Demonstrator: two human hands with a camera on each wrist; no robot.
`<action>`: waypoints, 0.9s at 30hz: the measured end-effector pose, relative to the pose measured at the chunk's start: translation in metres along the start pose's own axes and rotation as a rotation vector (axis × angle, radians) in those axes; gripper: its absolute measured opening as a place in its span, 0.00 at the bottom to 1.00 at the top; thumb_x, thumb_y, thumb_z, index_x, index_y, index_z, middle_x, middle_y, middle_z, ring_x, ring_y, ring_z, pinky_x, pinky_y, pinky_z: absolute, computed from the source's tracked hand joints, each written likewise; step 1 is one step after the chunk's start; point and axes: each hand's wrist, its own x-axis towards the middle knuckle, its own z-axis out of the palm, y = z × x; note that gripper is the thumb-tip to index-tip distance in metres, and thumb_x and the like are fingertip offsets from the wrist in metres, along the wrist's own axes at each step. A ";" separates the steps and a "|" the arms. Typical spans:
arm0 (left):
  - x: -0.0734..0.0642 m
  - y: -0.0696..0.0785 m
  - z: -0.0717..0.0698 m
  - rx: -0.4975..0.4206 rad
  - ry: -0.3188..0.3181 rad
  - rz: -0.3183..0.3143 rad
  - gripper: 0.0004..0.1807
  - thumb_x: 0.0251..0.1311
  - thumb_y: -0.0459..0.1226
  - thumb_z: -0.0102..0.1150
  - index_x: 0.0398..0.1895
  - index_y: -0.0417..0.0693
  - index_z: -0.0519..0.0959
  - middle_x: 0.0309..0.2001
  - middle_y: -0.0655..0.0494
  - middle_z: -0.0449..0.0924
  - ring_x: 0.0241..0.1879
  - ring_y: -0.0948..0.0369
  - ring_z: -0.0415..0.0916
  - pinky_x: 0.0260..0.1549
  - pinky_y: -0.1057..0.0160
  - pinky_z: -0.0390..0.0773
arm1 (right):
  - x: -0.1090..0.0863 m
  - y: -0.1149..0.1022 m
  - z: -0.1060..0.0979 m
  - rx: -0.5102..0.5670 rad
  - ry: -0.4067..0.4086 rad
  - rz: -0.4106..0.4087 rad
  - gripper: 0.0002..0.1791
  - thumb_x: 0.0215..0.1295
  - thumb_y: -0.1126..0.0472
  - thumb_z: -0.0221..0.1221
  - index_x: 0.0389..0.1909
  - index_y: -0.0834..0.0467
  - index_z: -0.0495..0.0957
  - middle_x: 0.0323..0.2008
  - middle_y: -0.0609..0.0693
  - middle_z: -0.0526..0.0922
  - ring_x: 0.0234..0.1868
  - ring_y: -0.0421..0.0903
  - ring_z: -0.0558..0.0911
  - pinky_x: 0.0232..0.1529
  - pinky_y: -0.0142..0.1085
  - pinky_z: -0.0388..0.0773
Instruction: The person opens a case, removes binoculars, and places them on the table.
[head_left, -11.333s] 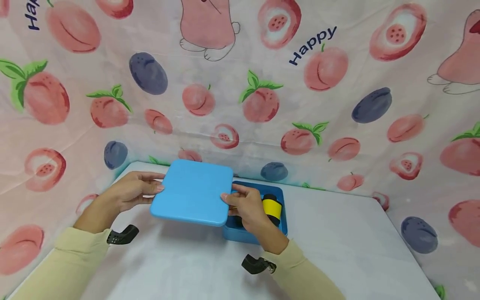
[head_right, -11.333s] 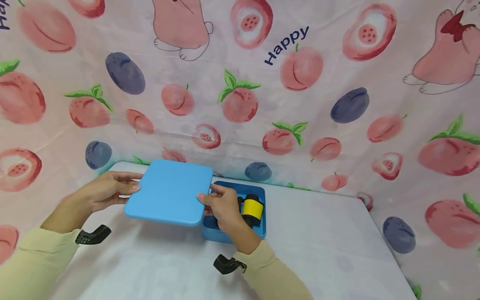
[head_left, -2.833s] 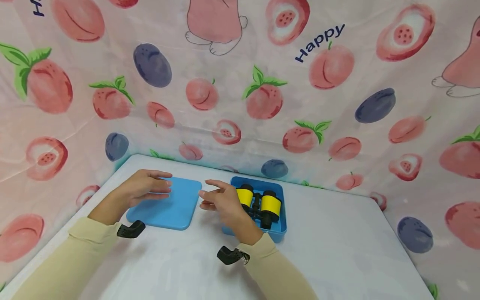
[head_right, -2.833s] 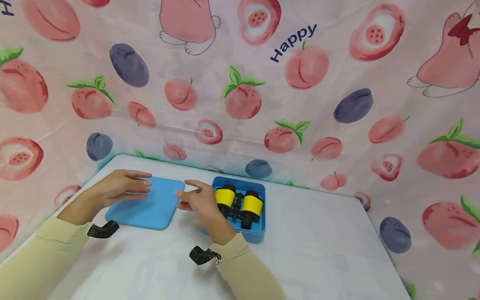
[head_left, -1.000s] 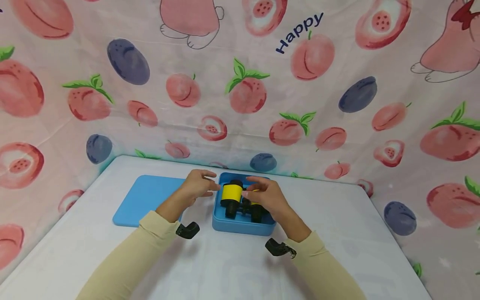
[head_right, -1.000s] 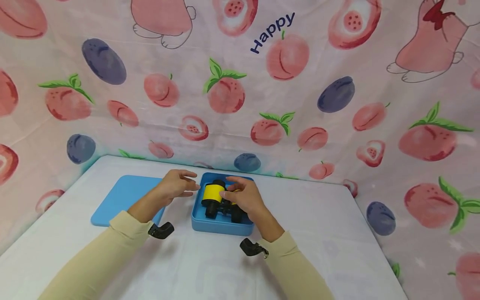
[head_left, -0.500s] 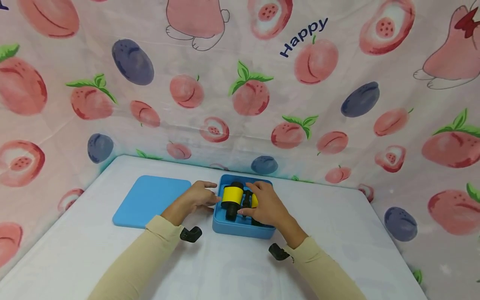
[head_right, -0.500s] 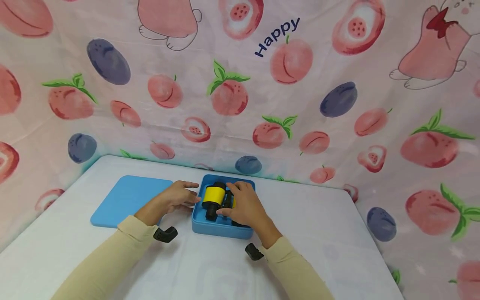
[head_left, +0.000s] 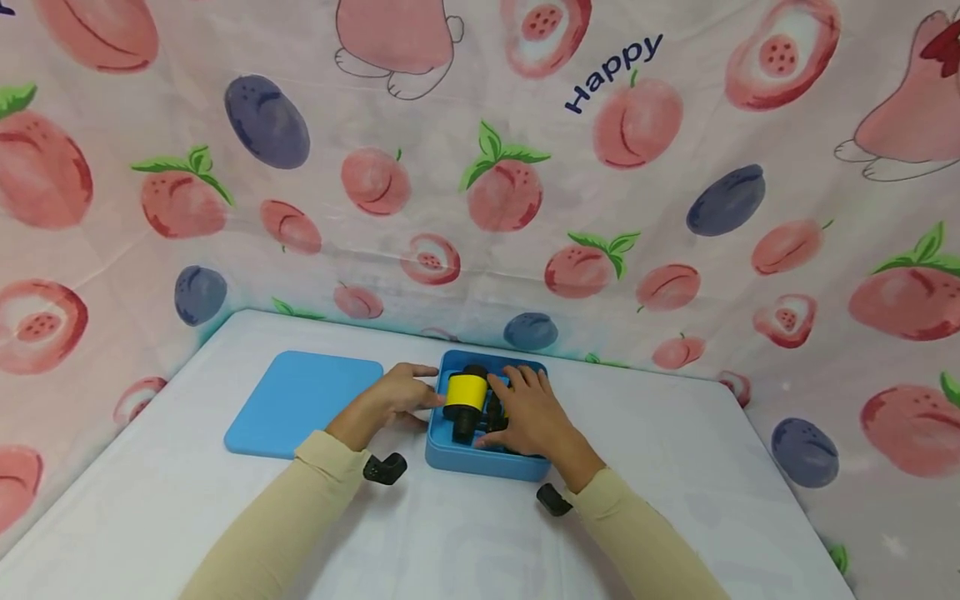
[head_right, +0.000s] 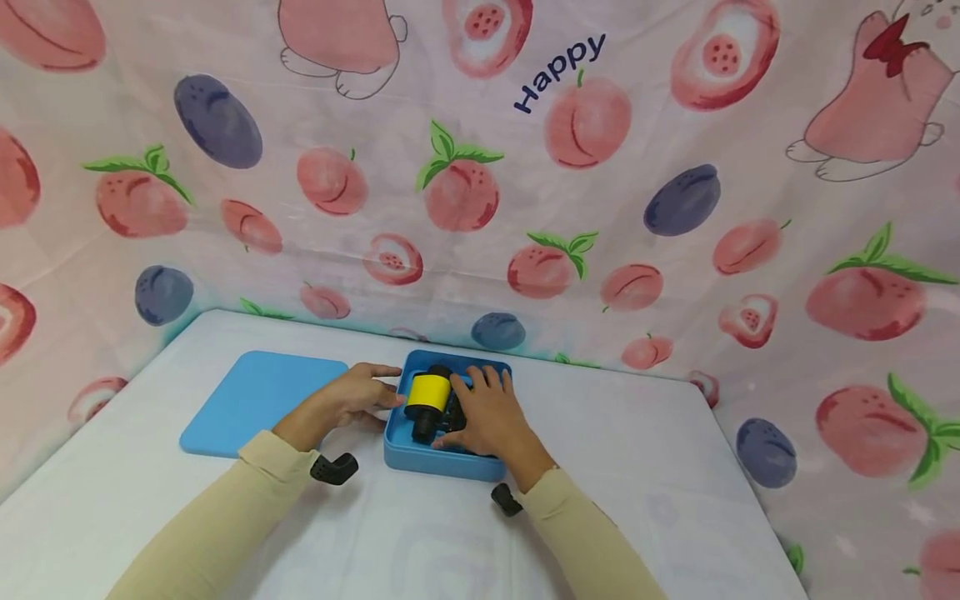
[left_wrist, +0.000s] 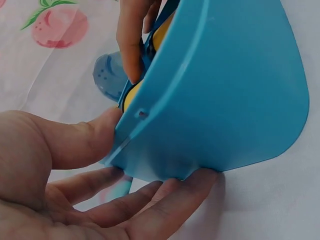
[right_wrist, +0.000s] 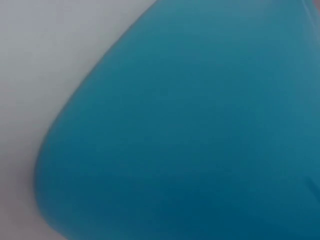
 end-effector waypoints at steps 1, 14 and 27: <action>0.000 0.000 0.000 0.005 0.001 0.000 0.39 0.68 0.28 0.63 0.81 0.45 0.61 0.76 0.33 0.64 0.66 0.45 0.75 0.58 0.36 0.80 | 0.001 0.000 0.000 -0.008 -0.007 0.000 0.60 0.49 0.24 0.70 0.79 0.52 0.64 0.76 0.60 0.66 0.78 0.64 0.63 0.79 0.66 0.55; -0.002 0.001 0.003 0.007 0.033 -0.029 0.39 0.70 0.27 0.61 0.82 0.46 0.60 0.75 0.34 0.67 0.71 0.43 0.71 0.60 0.36 0.79 | 0.010 0.007 0.004 0.004 -0.028 -0.033 0.59 0.49 0.25 0.71 0.76 0.54 0.67 0.71 0.59 0.73 0.75 0.62 0.67 0.79 0.61 0.61; -0.001 0.002 0.003 -0.009 0.021 -0.033 0.38 0.71 0.28 0.60 0.82 0.46 0.60 0.74 0.34 0.69 0.71 0.44 0.71 0.60 0.36 0.79 | 0.017 0.007 0.005 0.010 -0.049 -0.002 0.57 0.51 0.25 0.71 0.76 0.52 0.68 0.72 0.55 0.75 0.75 0.61 0.67 0.73 0.63 0.67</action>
